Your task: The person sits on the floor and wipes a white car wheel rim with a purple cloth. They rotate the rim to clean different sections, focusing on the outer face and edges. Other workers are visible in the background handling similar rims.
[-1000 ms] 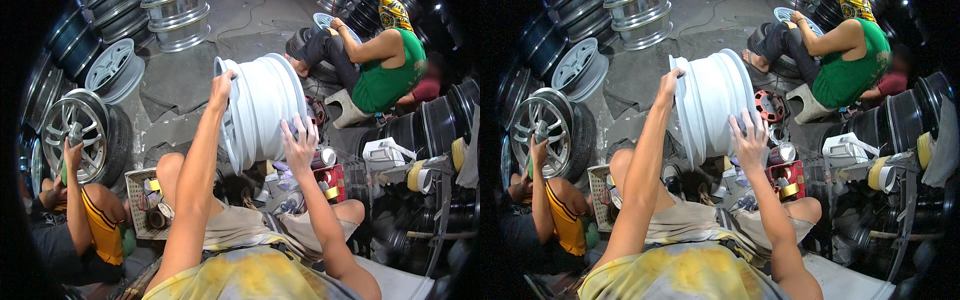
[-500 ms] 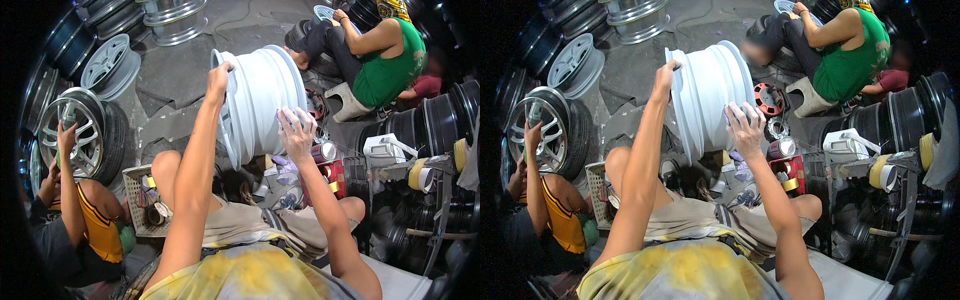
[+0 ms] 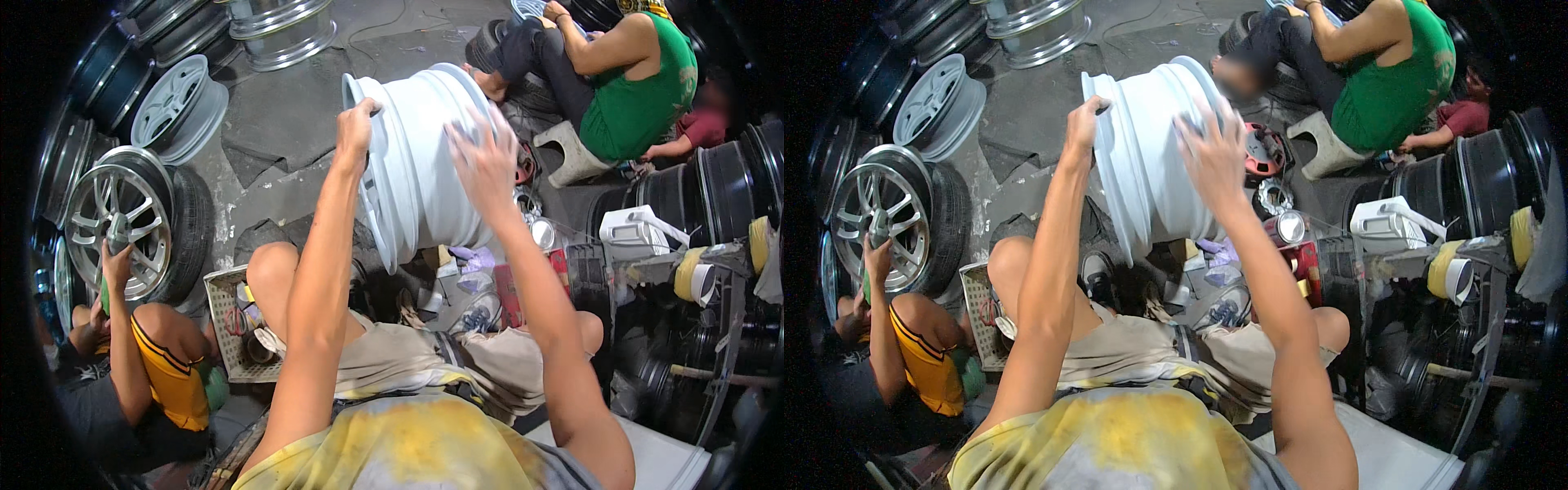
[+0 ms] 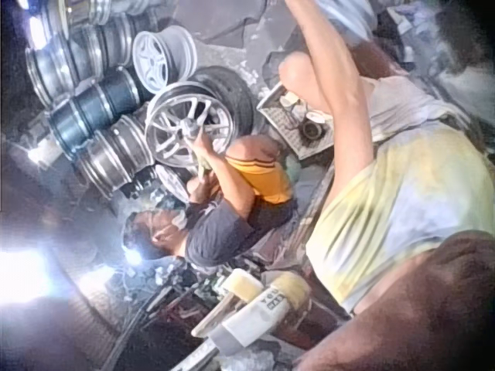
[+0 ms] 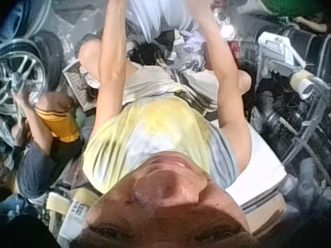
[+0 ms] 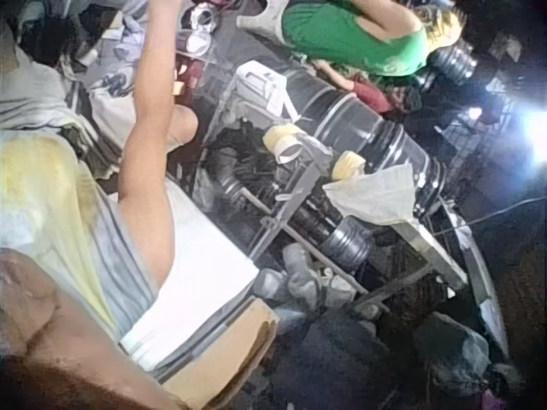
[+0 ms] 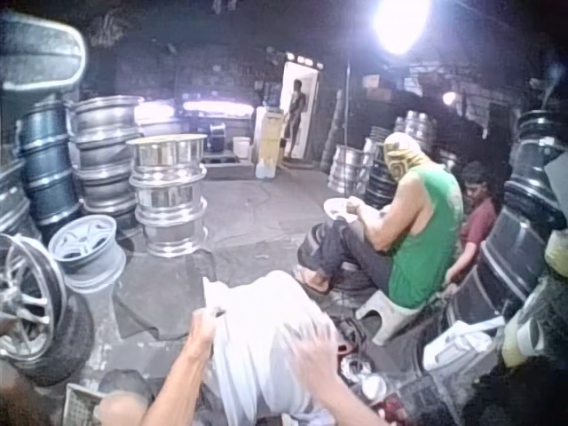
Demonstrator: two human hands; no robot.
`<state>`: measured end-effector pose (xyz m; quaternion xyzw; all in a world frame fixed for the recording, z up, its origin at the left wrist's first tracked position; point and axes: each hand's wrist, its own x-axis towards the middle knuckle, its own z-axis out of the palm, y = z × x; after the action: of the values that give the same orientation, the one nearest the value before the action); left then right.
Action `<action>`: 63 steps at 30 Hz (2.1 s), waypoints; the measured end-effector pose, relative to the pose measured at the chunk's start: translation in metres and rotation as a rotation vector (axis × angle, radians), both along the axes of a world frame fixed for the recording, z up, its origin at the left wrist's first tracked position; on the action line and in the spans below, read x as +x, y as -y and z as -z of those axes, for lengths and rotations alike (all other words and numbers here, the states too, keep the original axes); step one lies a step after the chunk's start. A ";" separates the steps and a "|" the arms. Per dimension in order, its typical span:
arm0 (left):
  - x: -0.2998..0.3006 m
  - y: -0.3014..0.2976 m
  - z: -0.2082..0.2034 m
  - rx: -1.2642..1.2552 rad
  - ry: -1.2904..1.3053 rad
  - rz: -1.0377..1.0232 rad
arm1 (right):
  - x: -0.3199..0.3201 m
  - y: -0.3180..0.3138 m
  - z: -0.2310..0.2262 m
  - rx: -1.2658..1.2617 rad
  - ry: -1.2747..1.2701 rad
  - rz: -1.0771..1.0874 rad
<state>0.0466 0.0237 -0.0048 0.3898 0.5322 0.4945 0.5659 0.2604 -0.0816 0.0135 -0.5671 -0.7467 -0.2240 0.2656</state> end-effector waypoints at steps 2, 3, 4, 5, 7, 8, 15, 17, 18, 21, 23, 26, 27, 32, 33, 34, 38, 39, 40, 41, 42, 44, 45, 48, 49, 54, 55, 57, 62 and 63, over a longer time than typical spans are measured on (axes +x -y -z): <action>0.005 0.000 0.001 0.010 0.063 0.018 | 0.003 -0.057 -0.010 -0.039 -0.013 -0.016; 0.008 -0.004 0.001 0.016 0.036 0.006 | 0.002 -0.078 -0.011 -0.092 0.028 0.034; 0.013 -0.007 0.000 0.023 0.011 -0.001 | 0.002 -0.092 -0.014 -0.144 0.071 0.089; 0.012 -0.012 -0.003 0.035 -0.013 -0.023 | -0.001 -0.102 -0.016 -0.190 0.116 0.129; 0.007 -0.023 -0.009 -0.006 -0.031 0.002 | 0.004 -0.082 -0.002 -0.063 0.040 0.071; 0.001 -0.034 -0.008 -0.025 -0.037 -0.007 | 0.000 -0.053 0.003 -0.011 -0.001 0.052; 0.000 -0.073 -0.001 -0.007 -0.264 0.016 | -0.002 0.165 0.119 -0.322 -0.112 0.280; -0.006 -0.085 -0.002 0.028 -0.591 -0.051 | 0.007 0.207 0.139 -0.414 -0.199 0.324; -0.006 -0.083 -0.010 0.074 -0.891 -0.065 | 0.013 0.224 0.148 -0.466 -0.249 0.353; 0.003 -0.049 -0.065 0.200 -1.328 0.003 | 0.038 0.248 0.185 -0.557 -0.398 0.409; 0.006 -0.050 -0.066 0.393 -1.425 0.034 | 0.055 0.254 0.220 -0.706 -0.442 0.449; 0.007 -0.067 -0.054 0.826 -1.454 0.202 | 0.058 0.259 0.260 -0.861 -0.427 0.386; 0.007 -0.073 -0.047 0.985 -1.434 0.278 | 0.057 0.260 0.273 -0.904 -0.405 0.338; 0.064 -0.057 -0.037 0.673 -1.322 0.784 | 0.032 0.264 0.317 -1.171 -0.490 0.226; 0.069 -0.047 -0.029 0.767 -1.399 0.722 | 0.028 0.262 0.313 -1.251 -0.515 0.271; 0.067 -0.031 -0.018 0.861 -1.473 0.655 | 0.026 0.263 0.309 -1.245 -0.508 0.312; 0.063 0.068 -0.007 1.144 -1.585 0.628 | 0.036 0.253 0.293 -1.164 -0.577 0.538; 0.059 0.101 -0.010 1.146 -1.525 0.716 | 0.041 0.248 0.293 -1.132 -0.615 0.598; 0.060 0.127 -0.006 1.136 -1.347 0.875 | 0.049 0.248 0.292 -1.068 -0.604 0.709; 0.054 0.154 -0.023 1.065 -1.131 1.114 | 0.051 0.245 0.289 -0.999 -0.592 0.793; 0.054 0.172 -0.043 0.610 -1.095 1.410 | 0.054 0.242 0.288 -0.928 -0.574 0.878; 0.050 0.185 -0.031 0.668 -0.794 1.391 | 0.060 0.241 0.292 -0.996 -0.565 0.800; 0.048 0.187 -0.024 0.890 -0.766 1.271 | 0.061 0.241 0.294 -1.031 -0.561 0.761; 0.054 0.162 -0.017 0.717 -0.786 1.192 | 0.051 0.241 0.291 -0.992 -0.528 0.745; 0.054 0.159 -0.019 0.711 -0.712 1.124 | 0.048 0.239 0.288 -0.961 -0.510 0.743; 0.062 0.145 -0.024 0.853 -0.468 0.816 | 0.038 0.222 0.304 -0.902 -0.521 0.544; 0.065 0.142 -0.028 0.890 -0.416 0.753 | 0.038 0.219 0.312 -0.936 -0.561 0.513; 0.063 0.133 -0.035 1.038 -0.377 0.608 | 0.032 0.209 0.321 -0.918 -0.559 0.578; 0.028 0.096 -0.040 1.109 -0.155 0.295 | 0.022 0.188 0.347 -0.884 -0.530 0.736; 0.018 0.089 -0.042 1.086 -0.204 0.211 | 0.020 0.180 0.346 -0.906 -0.526 0.754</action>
<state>0.0648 -0.0658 0.0374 0.7222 0.2116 0.5979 0.2761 0.2799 -0.2618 -0.3321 -0.8826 -0.4266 0.1820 0.0772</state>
